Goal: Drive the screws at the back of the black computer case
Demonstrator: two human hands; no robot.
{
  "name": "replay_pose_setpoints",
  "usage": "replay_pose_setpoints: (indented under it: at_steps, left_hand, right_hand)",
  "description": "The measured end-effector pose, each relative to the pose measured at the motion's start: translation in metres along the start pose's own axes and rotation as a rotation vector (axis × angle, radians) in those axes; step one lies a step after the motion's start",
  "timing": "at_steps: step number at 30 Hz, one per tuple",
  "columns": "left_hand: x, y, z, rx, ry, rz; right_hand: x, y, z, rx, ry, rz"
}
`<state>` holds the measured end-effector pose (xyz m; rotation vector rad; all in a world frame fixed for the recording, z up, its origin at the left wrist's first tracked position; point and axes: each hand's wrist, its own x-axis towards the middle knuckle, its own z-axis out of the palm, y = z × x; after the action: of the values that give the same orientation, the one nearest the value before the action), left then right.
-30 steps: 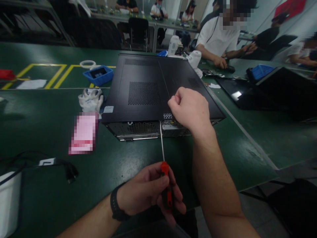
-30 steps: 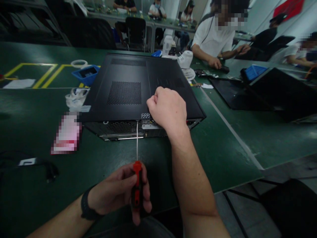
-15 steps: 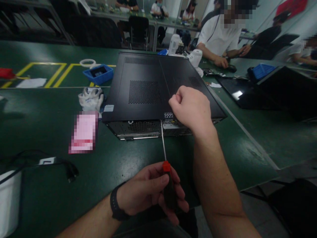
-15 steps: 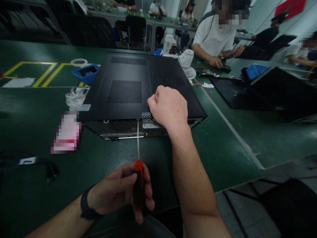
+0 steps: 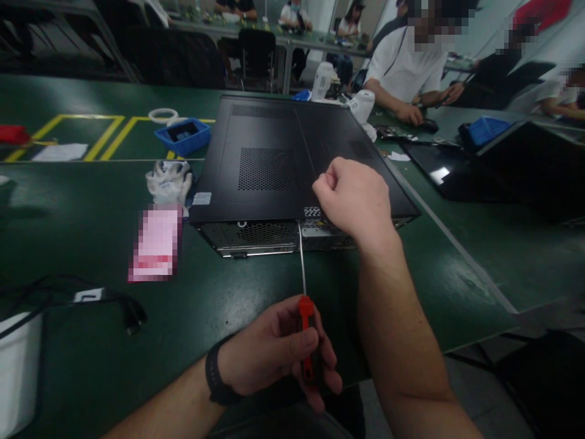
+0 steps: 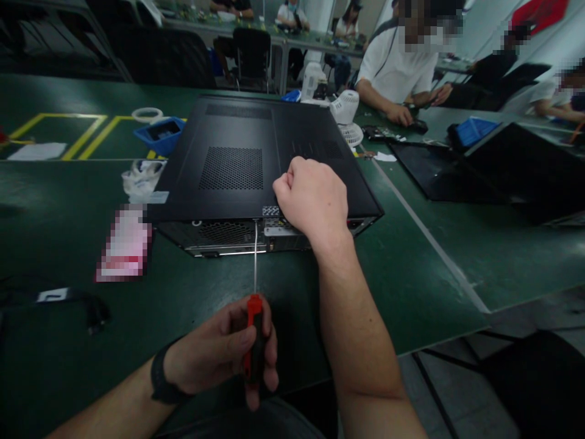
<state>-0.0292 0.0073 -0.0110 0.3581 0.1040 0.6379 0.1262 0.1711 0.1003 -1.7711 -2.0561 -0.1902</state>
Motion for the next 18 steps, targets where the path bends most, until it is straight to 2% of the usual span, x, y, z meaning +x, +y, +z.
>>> replay_pose_setpoints:
  at_steps: [7,18]
  left_hand:
    - [-0.0007,0.0055,0.0049,-0.034,0.02,-0.029]
    - [-0.0003,0.0027,0.004,-0.071,-0.007,-0.017]
  right_hand:
    - [0.0004,0.0003,0.0015,0.007,0.01,-0.002]
    - [0.0007,0.0016,0.0035,0.015,0.024,-0.007]
